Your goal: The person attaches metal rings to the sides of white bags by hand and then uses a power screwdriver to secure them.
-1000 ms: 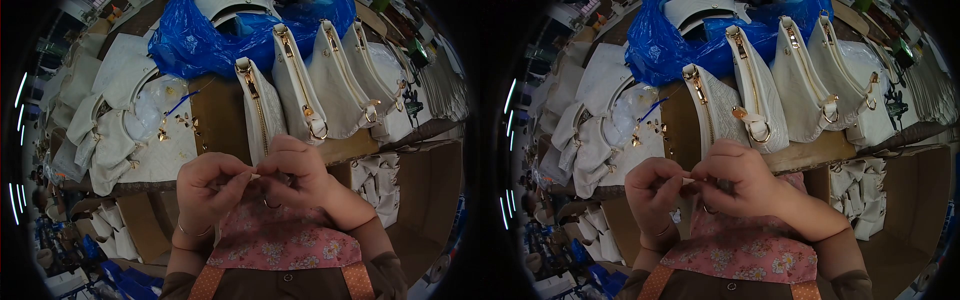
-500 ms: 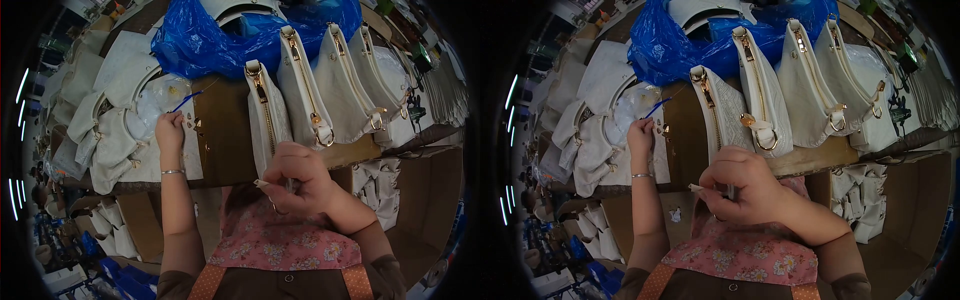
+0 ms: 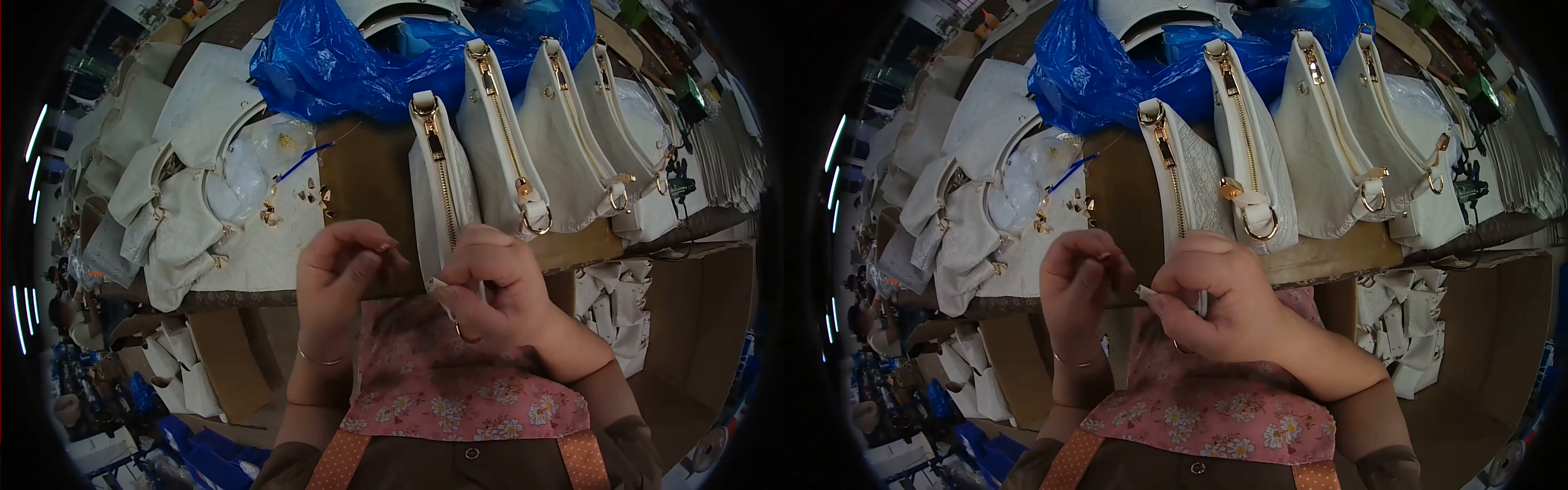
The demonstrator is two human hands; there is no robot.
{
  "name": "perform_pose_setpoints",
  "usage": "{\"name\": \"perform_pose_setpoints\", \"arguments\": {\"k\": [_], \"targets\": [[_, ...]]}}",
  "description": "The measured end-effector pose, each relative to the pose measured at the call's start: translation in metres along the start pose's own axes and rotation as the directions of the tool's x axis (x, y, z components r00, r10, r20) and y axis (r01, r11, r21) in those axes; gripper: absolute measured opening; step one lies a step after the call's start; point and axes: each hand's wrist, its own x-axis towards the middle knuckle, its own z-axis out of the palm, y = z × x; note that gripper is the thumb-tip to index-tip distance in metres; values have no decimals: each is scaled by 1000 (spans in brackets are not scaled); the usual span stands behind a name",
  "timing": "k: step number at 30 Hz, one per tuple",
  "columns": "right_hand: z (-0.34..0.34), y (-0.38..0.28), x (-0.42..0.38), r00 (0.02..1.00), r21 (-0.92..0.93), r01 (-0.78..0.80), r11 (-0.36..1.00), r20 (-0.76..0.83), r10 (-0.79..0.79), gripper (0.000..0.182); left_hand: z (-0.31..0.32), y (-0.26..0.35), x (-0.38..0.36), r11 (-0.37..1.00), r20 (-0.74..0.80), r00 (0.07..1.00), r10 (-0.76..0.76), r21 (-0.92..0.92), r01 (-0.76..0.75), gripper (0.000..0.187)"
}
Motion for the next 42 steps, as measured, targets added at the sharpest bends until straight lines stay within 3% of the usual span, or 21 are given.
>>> {"name": "perform_pose_setpoints", "arguments": {"k": [2,5,12,14,17,26,35,38,42], "targets": [[0,-2,-1,999,19,-32,999,-19,33,7,16,-2,-9,986,105,993,46,-164,-28,16],[1,-3,-4,996,47,-65,997,-50,68,10,28,-4,-15,980,56,997,46,-194,-34,20],[5,-3,-7,992,77,-52,996,-112,60,9,39,-6,-22,990,15,998,57,-133,-54,22],[6,-2,-6,992,62,-42,997,-116,49,9,38,-14,-22,968,38,977,210,-152,-202,22],[3,-2,-5,996,17,-11,1000,-87,12,7,40,-16,-23,968,5,971,239,-80,-238,22],[-3,-3,-1,1000,-7,9,1000,21,-9,4,38,-15,-21,967,27,992,123,-228,-113,19],[-4,-6,0,999,-24,-25,999,36,26,4,34,-8,-17,982,72,997,-17,-184,30,20],[-2,-5,-1,999,-26,-25,999,22,26,4,31,-12,-15,996,81,996,48,-81,-41,19],[-3,-6,-1,999,-8,-46,999,29,46,3,28,-10,-14,997,118,993,32,-72,-24,16]]}}
